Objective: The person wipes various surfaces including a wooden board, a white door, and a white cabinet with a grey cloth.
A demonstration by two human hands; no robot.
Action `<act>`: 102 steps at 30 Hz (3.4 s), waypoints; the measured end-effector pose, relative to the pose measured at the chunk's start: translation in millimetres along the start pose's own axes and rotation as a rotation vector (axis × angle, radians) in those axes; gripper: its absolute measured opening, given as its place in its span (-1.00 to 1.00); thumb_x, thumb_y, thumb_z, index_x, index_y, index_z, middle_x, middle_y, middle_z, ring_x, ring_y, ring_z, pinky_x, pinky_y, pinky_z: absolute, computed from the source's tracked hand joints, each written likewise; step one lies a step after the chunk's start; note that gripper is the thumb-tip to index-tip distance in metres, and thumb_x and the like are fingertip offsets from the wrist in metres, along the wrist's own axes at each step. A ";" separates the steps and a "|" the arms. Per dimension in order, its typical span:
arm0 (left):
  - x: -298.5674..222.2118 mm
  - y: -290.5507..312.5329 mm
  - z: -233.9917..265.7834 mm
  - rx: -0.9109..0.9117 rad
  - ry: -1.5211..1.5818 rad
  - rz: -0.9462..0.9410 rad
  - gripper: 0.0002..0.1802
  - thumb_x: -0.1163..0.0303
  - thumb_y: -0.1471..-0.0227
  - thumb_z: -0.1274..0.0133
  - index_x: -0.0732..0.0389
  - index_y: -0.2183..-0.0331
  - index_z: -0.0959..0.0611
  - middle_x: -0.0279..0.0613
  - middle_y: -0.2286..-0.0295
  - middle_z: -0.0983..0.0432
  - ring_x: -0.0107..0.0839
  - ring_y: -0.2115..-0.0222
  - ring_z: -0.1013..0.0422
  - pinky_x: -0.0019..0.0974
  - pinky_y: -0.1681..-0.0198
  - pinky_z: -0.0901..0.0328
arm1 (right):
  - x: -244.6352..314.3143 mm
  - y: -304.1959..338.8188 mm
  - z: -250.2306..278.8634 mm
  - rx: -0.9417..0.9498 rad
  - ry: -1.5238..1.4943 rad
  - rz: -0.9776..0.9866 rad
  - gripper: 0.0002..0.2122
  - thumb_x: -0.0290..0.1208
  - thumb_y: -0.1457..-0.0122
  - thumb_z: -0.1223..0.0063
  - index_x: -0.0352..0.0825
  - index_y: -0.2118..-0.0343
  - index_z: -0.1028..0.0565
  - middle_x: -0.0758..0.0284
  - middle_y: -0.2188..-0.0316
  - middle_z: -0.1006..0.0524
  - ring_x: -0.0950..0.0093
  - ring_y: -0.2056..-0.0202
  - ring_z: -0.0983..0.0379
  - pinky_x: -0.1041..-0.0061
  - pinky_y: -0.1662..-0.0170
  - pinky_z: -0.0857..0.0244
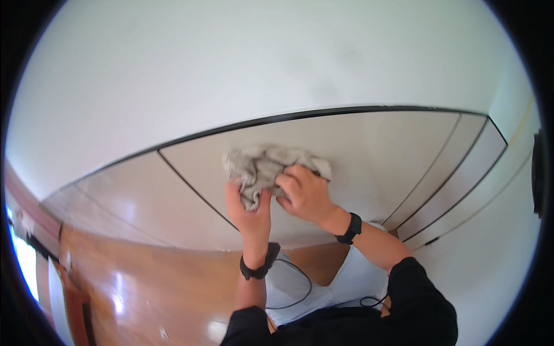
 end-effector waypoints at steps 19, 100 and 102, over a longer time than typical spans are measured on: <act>-52.6 72.3 -140.0 0.644 0.187 -0.244 -0.51 0.47 0.41 -0.12 0.12 0.27 -0.42 -0.21 0.32 -0.31 -0.17 0.39 -0.35 -0.28 0.45 -0.33 | -101.6 119.3 98.6 -0.101 0.159 -0.237 -0.55 -0.36 0.17 -0.13 -0.36 0.25 -0.15 0.07 0.26 -0.30 0.19 0.31 -0.34 0.37 0.35 -0.26; -327.3 -356.2 35.9 -0.037 0.072 -0.336 -0.34 0.67 0.40 -0.07 0.29 0.11 -0.31 -0.01 0.18 -0.22 -0.12 0.16 -0.18 -0.24 0.13 -0.14 | 33.3 -442.2 190.2 -0.113 0.001 0.122 -0.49 -0.62 0.27 -0.05 -0.24 0.11 -0.33 0.25 0.20 -0.32 0.33 0.33 -0.27 0.45 0.30 -0.18; -338.8 -361.8 15.7 0.019 0.163 -0.329 -0.32 0.69 0.44 -0.05 0.29 0.11 -0.31 -0.01 0.19 -0.24 -0.12 0.18 -0.18 -0.24 0.13 -0.13 | 25.2 -441.2 207.5 -0.159 0.068 0.139 -0.50 -0.61 0.28 -0.05 -0.25 0.13 -0.34 0.24 0.21 -0.32 0.31 0.33 -0.27 0.43 0.31 -0.18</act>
Point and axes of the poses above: each hand's wrist, its own y-axis away from the middle knuckle, its own z-axis out of the back of the hand, x = y × z, the point moved 3 cm from there along -y, towards the middle knuckle
